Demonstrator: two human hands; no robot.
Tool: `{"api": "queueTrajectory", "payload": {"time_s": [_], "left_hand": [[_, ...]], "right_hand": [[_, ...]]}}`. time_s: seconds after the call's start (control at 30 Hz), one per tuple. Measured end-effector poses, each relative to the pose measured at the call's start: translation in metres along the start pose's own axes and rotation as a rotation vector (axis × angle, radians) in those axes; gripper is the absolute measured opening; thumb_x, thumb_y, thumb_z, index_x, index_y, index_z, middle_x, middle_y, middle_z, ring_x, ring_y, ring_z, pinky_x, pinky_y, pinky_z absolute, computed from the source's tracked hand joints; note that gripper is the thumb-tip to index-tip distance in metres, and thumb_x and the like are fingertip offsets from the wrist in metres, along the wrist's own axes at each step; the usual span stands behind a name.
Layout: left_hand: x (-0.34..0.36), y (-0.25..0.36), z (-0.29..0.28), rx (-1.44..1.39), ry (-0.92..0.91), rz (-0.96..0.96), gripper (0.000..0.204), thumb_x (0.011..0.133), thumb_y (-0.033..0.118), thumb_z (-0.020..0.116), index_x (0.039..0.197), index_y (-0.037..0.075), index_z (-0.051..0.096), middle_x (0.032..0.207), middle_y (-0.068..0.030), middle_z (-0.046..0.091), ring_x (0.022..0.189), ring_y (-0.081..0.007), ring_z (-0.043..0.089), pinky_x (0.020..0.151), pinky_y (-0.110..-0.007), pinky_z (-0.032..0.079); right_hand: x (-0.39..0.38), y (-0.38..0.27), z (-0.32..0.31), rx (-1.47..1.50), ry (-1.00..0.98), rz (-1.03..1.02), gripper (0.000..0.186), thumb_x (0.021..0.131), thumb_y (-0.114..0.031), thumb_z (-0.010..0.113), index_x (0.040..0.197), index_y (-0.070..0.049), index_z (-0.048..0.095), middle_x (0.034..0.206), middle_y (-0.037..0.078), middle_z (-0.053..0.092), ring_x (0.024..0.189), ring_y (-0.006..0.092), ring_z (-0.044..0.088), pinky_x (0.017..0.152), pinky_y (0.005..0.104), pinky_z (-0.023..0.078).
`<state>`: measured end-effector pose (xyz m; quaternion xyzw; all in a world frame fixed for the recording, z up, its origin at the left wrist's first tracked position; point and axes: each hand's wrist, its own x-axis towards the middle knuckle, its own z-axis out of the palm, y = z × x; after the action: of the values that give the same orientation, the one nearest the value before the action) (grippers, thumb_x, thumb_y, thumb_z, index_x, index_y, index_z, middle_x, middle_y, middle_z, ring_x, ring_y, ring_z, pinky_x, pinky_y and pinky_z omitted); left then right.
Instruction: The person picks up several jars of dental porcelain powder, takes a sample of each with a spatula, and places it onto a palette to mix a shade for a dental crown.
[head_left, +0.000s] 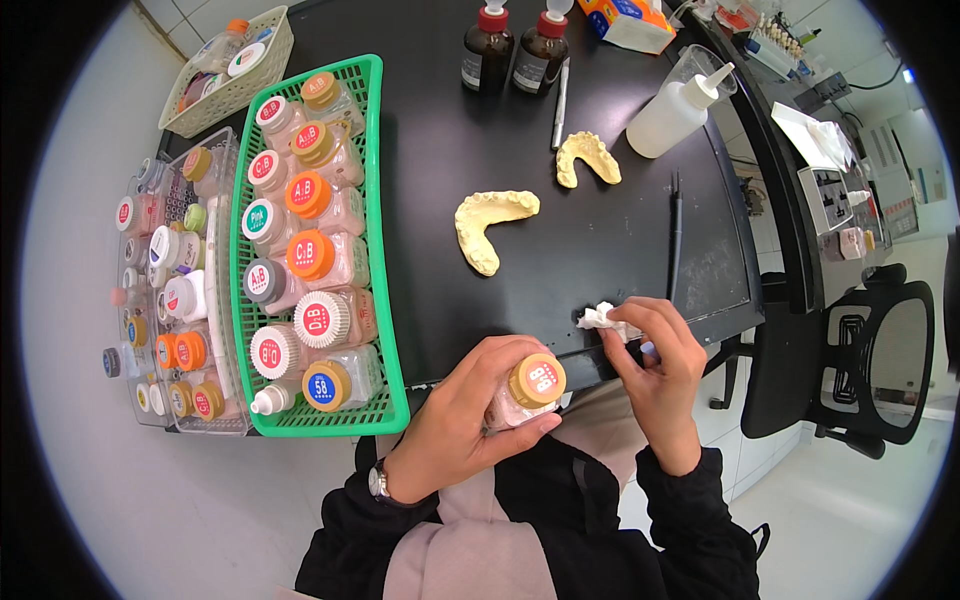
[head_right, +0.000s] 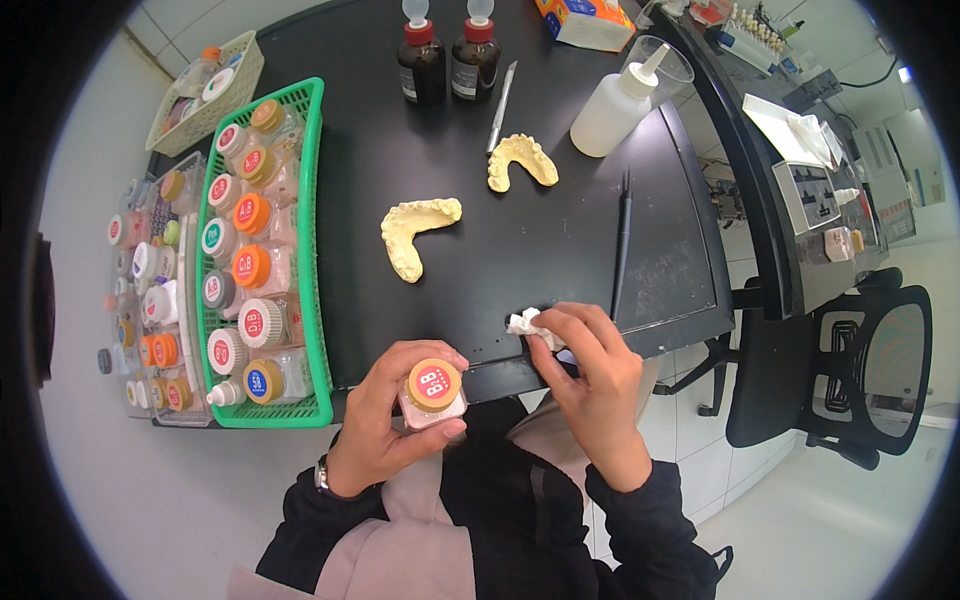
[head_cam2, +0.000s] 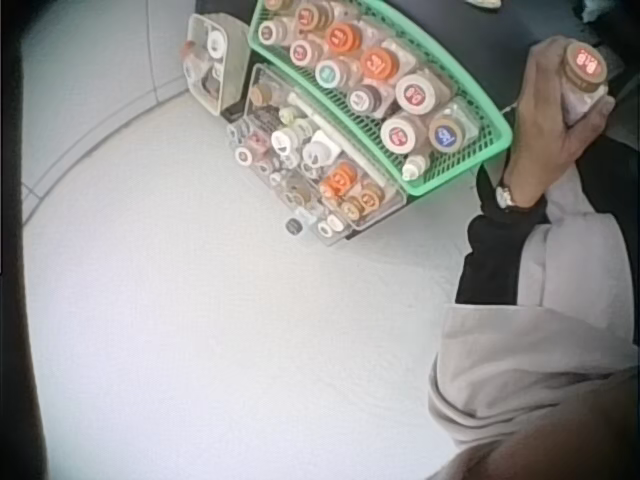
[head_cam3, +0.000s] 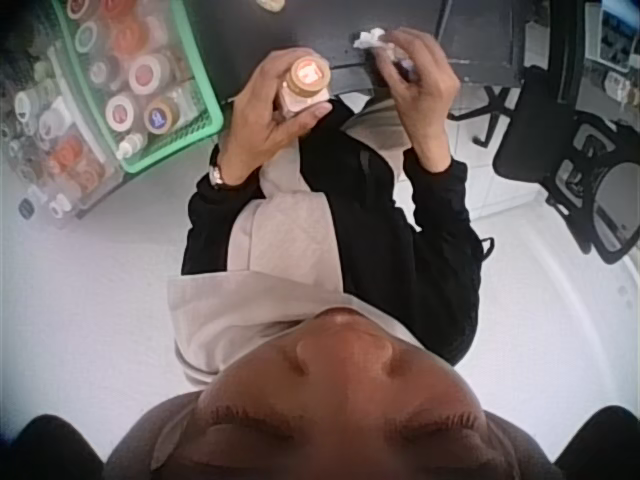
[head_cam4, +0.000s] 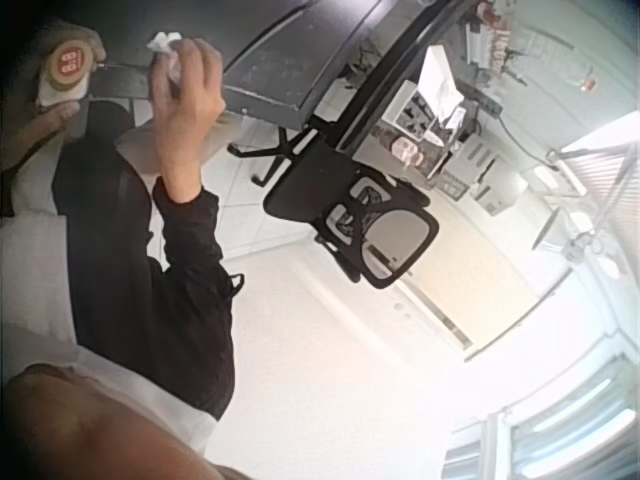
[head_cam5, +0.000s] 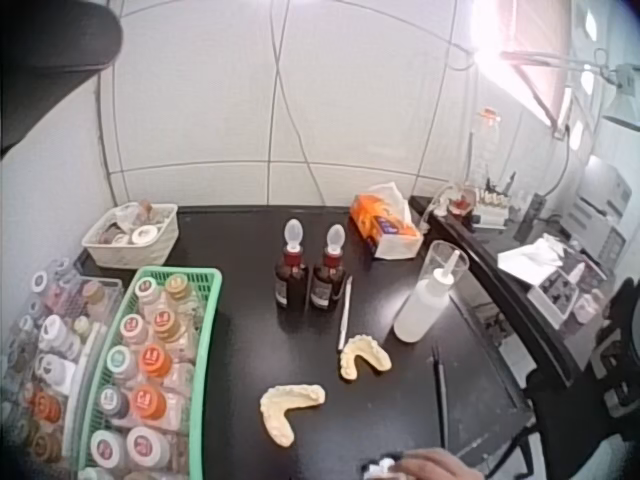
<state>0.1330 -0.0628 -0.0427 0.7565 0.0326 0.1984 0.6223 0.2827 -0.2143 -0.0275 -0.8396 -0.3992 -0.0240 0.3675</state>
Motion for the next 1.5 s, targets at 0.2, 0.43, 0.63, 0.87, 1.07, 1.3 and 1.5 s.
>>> {"api": "queueTrajectory", "payload": {"time_s": [0.2, 0.43, 0.63, 0.87, 1.07, 1.3, 1.5], "left_hand": [[0.0, 0.001, 0.0, 0.006, -0.002, 0.0, 0.052, 0.082, 0.012, 0.076, 0.124, 0.001, 0.047, 0.115, -0.0178, 0.056, 0.104, -0.0306, 0.059, 0.09, -0.037, 0.048], [0.001, 0.0, 0.0, 0.007, -0.005, -0.002, 0.052, 0.082, 0.012, 0.076, 0.124, 0.001, 0.047, 0.116, -0.0178, 0.056, 0.104, -0.0306, 0.059, 0.09, -0.037, 0.048], [0.0, 0.001, 0.0, 0.008, -0.004, -0.005, 0.052, 0.082, 0.012, 0.076, 0.123, 0.001, 0.047, 0.116, -0.0179, 0.055, 0.105, -0.0304, 0.059, 0.09, -0.037, 0.048], [0.001, 0.0, 0.0, 0.008, 0.005, -0.001, 0.051, 0.082, 0.012, 0.076, 0.123, 0.001, 0.048, 0.115, -0.0176, 0.056, 0.104, -0.0301, 0.059, 0.09, -0.037, 0.048], [0.0, 0.0, 0.001, -0.002, 0.011, 0.003, 0.051, 0.081, 0.012, 0.077, 0.122, 0.0, 0.048, 0.115, -0.0174, 0.056, 0.103, -0.03, 0.059, 0.089, -0.037, 0.048], [0.0, -0.001, 0.001, -0.013, 0.013, 0.004, 0.052, 0.081, 0.011, 0.077, 0.123, 0.001, 0.048, 0.115, -0.0174, 0.057, 0.104, -0.0304, 0.059, 0.09, -0.037, 0.048], [0.0, 0.0, 0.0, -0.006, 0.012, -0.001, 0.051, 0.081, 0.011, 0.076, 0.123, 0.001, 0.048, 0.115, -0.0167, 0.057, 0.104, -0.0303, 0.059, 0.09, -0.037, 0.048]], "right_hand": [[0.0, 0.003, 0.001, -0.001, 0.004, -0.052, 0.02, 0.073, 0.0, 0.076, 0.09, -0.006, 0.068, 0.09, 0.005, 0.065, 0.067, 0.0163, 0.062, 0.054, 0.0255, 0.047], [0.001, 0.0, -0.002, -0.005, 0.001, -0.03, 0.02, 0.073, 0.0, 0.076, 0.09, -0.006, 0.067, 0.09, 0.005, 0.065, 0.066, 0.0166, 0.062, 0.054, 0.0249, 0.047], [0.0, 0.002, 0.002, -0.004, -0.017, -0.059, 0.02, 0.074, -0.001, 0.076, 0.091, -0.006, 0.067, 0.091, 0.005, 0.065, 0.067, 0.0176, 0.063, 0.055, 0.0258, 0.049], [0.001, 0.0, 0.001, -0.002, -0.03, -0.026, 0.02, 0.074, -0.001, 0.075, 0.092, -0.006, 0.067, 0.092, 0.006, 0.065, 0.069, 0.0189, 0.064, 0.057, 0.0275, 0.05], [0.001, 0.0, 0.0, -0.007, 0.009, -0.015, 0.02, 0.075, -0.001, 0.075, 0.092, -0.005, 0.067, 0.093, 0.005, 0.065, 0.069, 0.019, 0.064, 0.057, 0.0266, 0.049], [0.002, -0.002, -0.006, 0.107, 0.051, 0.197, 0.019, 0.087, -0.005, 0.068, 0.105, -0.005, 0.063, 0.089, 0.007, 0.067, 0.07, 0.0112, 0.062, 0.057, 0.0229, 0.046], [0.007, 0.003, -0.018, 0.384, -0.009, 0.373, 0.024, 0.101, -0.02, 0.052, 0.117, -0.003, 0.058, 0.082, 0.005, 0.064, 0.07, 0.0053, 0.053, 0.06, 0.0188, 0.037]]}}
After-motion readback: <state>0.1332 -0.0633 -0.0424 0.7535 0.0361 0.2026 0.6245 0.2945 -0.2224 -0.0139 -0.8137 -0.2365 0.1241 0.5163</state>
